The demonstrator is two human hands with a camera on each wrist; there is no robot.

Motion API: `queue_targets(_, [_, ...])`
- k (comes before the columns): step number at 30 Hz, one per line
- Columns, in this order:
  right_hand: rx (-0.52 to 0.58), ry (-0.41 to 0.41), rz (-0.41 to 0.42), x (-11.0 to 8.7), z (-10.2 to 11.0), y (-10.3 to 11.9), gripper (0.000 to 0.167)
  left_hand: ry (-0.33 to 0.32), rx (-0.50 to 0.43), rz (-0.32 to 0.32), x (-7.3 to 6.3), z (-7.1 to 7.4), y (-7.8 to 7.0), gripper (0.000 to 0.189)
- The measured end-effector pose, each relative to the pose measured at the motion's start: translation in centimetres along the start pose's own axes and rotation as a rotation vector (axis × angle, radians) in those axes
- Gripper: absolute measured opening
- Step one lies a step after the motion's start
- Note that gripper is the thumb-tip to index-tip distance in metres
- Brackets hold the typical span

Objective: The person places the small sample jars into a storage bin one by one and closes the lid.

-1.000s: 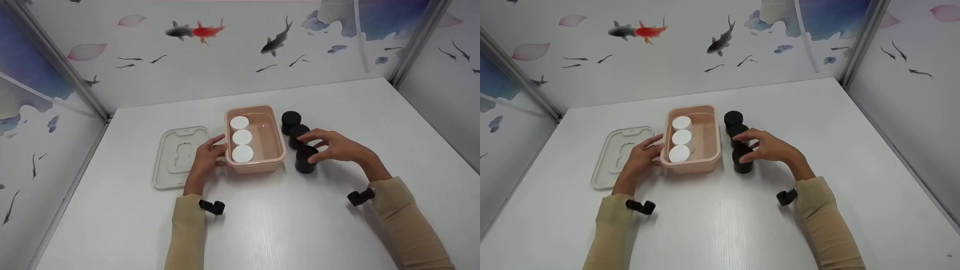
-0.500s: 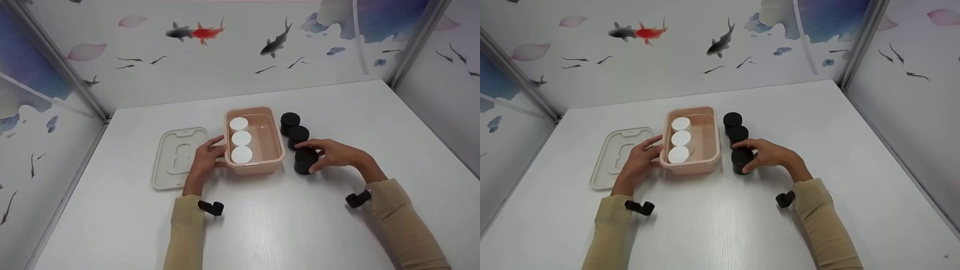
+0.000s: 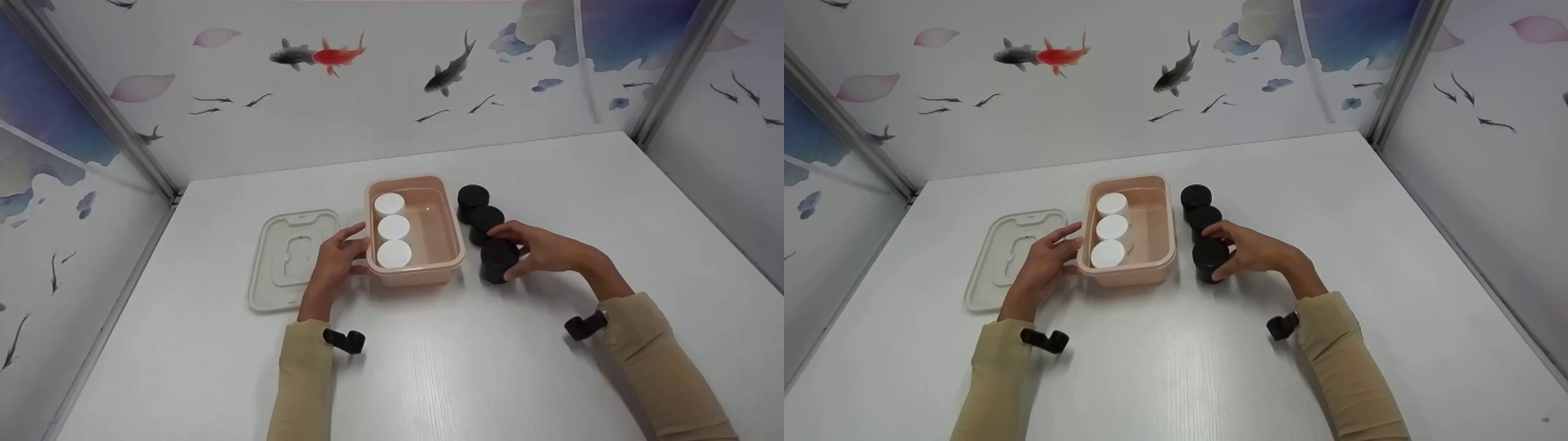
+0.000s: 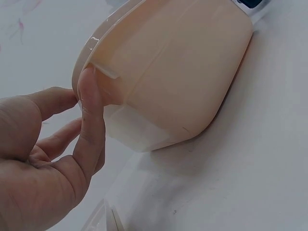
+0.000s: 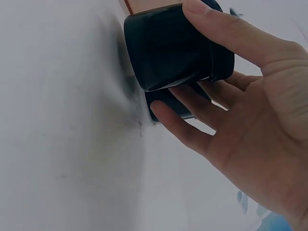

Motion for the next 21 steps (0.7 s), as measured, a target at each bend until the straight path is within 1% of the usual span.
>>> queue_targets(4, [0.031, -0.021, -0.007, -0.1, 0.1, 0.3, 0.075, -0.002, -0.001, 0.005, 0.0, 0.0, 0.0, 0.044])
queue_targets(9, [0.033, -0.038, -0.035, 0.0, 0.1, 0.7, 0.071, -0.003, -0.010, 0.003, 0.1, 0.0, 0.1, 0.044])
queue_targets(13, [0.039, -0.060, -0.037, 0.1, 0.1, 1.4, 0.069, -0.004, -0.007, -0.002, 0.0, 0.0, 0.1, 0.045])
queue_targets(18, [0.057, -0.129, -0.001, 0.1, 0.1, 2.6, 0.068, -0.005, -0.007, 0.004, 0.0, 0.1, 0.1, 0.044])
queue_targets(21, [0.086, -0.180, -0.006, 0.2, 0.2, 3.4, 0.068, 0.000, -0.002, 0.006, 0.1, 0.1, 0.1, 0.044])
Point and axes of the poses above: each hand's wrist, its own x-axis towards the middle knuckle, its own z-axis out of the back of the hand, y = z × x, the point moved 5 cm from there along x, towards the middle knuckle, and after that the axes turned 1 degree about -x, right-handed, at the moved point
